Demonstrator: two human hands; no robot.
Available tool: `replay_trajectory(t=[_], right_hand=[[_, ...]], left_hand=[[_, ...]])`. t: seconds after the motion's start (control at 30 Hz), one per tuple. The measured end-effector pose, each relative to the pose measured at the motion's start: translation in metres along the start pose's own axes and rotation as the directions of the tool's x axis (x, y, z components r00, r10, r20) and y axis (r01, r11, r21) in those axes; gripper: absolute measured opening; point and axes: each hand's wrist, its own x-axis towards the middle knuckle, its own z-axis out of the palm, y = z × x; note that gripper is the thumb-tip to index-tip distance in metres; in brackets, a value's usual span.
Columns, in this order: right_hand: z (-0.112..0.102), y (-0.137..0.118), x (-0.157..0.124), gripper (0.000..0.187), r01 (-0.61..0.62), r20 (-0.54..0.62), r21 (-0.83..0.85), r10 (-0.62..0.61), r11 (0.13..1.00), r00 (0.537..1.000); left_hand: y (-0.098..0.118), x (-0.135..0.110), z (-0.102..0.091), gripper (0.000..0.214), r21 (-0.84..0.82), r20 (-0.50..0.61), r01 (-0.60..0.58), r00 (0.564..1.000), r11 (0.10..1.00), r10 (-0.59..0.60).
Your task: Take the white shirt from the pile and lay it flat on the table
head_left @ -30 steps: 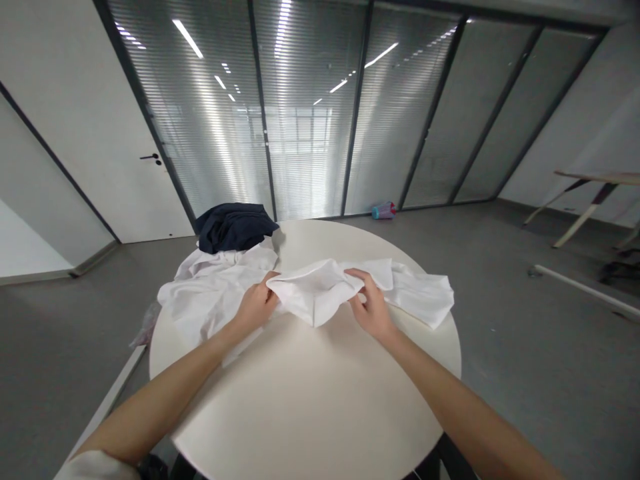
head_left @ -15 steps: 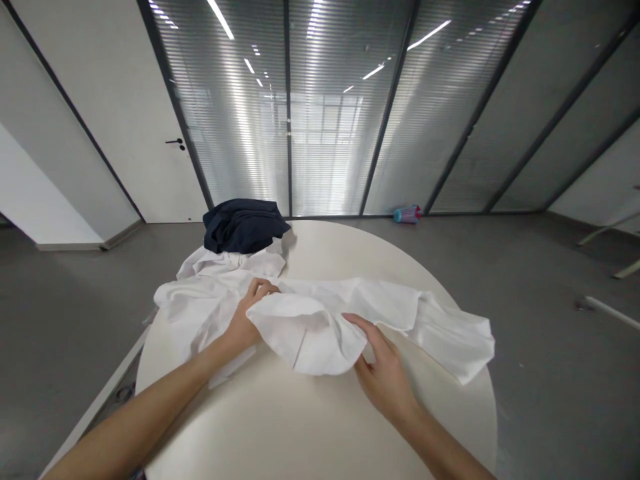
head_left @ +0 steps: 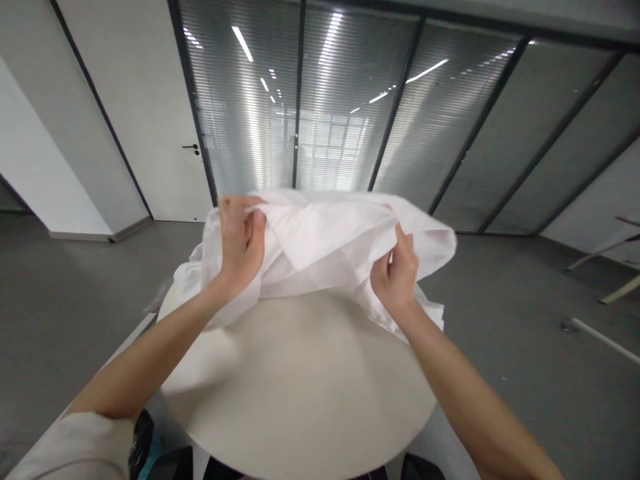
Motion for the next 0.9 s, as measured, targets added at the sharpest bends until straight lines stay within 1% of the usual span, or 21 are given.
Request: replay_trajectory(t=[0.03, 0.07, 0.1, 0.13, 0.2, 0.27, 0.33, 0.4, 0.47, 0.53, 0.57, 0.63, 0.7, 0.73, 0.77, 0.8, 0.83, 0.87, 0.9], right_hand=[[-0.004, -0.003, 0.019, 0.049, 0.084, -0.037, -0.04, -0.085, 0.996, 0.996], [-0.009, -0.007, 0.039, 0.049, 0.164, -0.057, -0.089, -0.169, 0.983, 0.984], [-0.016, -0.011, 0.058, 0.05, 0.224, -0.081, -0.141, -0.237, 0.964, 0.968], [-0.024, -0.017, 0.076, 0.052, 0.247, -0.084, -0.191, -0.266, 0.95, 0.96], [-0.044, -0.028, 0.109, 0.059, 0.246, -0.083, -0.274, -0.278, 0.93, 0.957], [-0.068, -0.041, 0.138, 0.069, 0.239, -0.079, -0.322, -0.278, 0.916, 0.957], [-0.094, -0.052, 0.162, 0.076, 0.254, -0.075, -0.368, -0.301, 0.895, 0.951], [-0.116, -0.06, 0.183, 0.077, 0.293, -0.081, -0.416, -0.356, 0.861, 0.931], [-0.133, -0.062, 0.199, 0.073, 0.361, -0.085, -0.445, -0.44, 0.82, 0.894], [-0.142, -0.061, 0.21, 0.071, 0.426, -0.072, -0.455, -0.509, 0.782, 0.858], [-0.144, -0.059, 0.214, 0.072, 0.446, -0.054, -0.463, -0.527, 0.766, 0.848], [-0.14, -0.051, 0.219, 0.074, 0.452, 0.0, -0.49, -0.519, 0.745, 0.855], [-0.123, -0.035, 0.216, 0.074, 0.436, 0.082, -0.504, -0.461, 0.746, 0.883], [-0.11, -0.025, 0.211, 0.076, 0.42, 0.133, -0.5, -0.412, 0.758, 0.902], [-0.093, -0.011, 0.202, 0.076, 0.386, 0.183, -0.49, -0.341, 0.781, 0.922], [-0.073, 0.004, 0.189, 0.072, 0.345, 0.256, -0.465, -0.249, 0.815, 0.934], [-0.051, 0.021, 0.173, 0.067, 0.278, 0.314, -0.439, -0.144, 0.854, 0.938], [-0.028, 0.038, 0.153, 0.061, 0.177, 0.396, -0.418, 0.003, 0.891, 0.918], [-0.004, 0.056, 0.131, 0.055, 0.018, 0.48, -0.411, 0.199, 0.912, 0.854]], left_hand=[[0.011, 0.019, -0.001, 0.027, 0.046, -0.1, -0.1, 0.989, 0.994, 0.104], [0.022, 0.037, -0.003, 0.029, 0.099, -0.182, -0.19, 0.962, 0.977, 0.206], [0.034, 0.054, -0.006, 0.029, 0.158, -0.204, -0.264, 0.934, 0.952, 0.293], [0.047, 0.07, -0.011, 0.032, 0.212, -0.196, -0.328, 0.909, 0.921, 0.369], [0.075, 0.098, -0.022, 0.044, 0.293, -0.13, -0.43, 0.867, 0.854, 0.481], [0.104, 0.122, -0.036, 0.059, 0.348, -0.059, -0.473, 0.851, 0.81, 0.522], [0.126, 0.144, -0.05, 0.074, 0.433, 0.002, -0.461, 0.86, 0.775, 0.511], [0.139, 0.166, -0.063, 0.084, 0.547, 0.055, -0.431, 0.874, 0.718, 0.483], [0.143, 0.184, -0.074, 0.082, 0.621, 0.081, -0.407, 0.884, 0.67, 0.461], [0.14, 0.197, -0.081, 0.079, 0.628, 0.104, -0.414, 0.884, 0.659, 0.456], [0.137, 0.202, -0.083, 0.079, 0.61, 0.122, -0.437, 0.876, 0.661, 0.466], [0.126, 0.207, -0.078, 0.081, 0.539, 0.179, -0.515, 0.843, 0.666, 0.507], [0.106, 0.204, -0.063, 0.082, 0.441, 0.26, -0.595, 0.801, 0.672, 0.539], [0.091, 0.198, -0.052, 0.083, 0.394, 0.305, -0.611, 0.791, 0.686, 0.53], [0.074, 0.188, -0.039, 0.084, 0.362, 0.367, -0.61, 0.788, 0.704, 0.494], [0.054, 0.173, -0.024, 0.085, 0.344, 0.426, -0.577, 0.799, 0.741, 0.424], [0.033, 0.154, -0.008, 0.083, 0.328, 0.502, -0.525, 0.801, 0.786, 0.326], [0.012, 0.131, 0.007, 0.083, 0.322, 0.574, -0.472, 0.787, 0.821, 0.227], [-0.008, 0.104, 0.021, 0.081, 0.307, 0.64, -0.425, 0.755, 0.851, 0.146]])
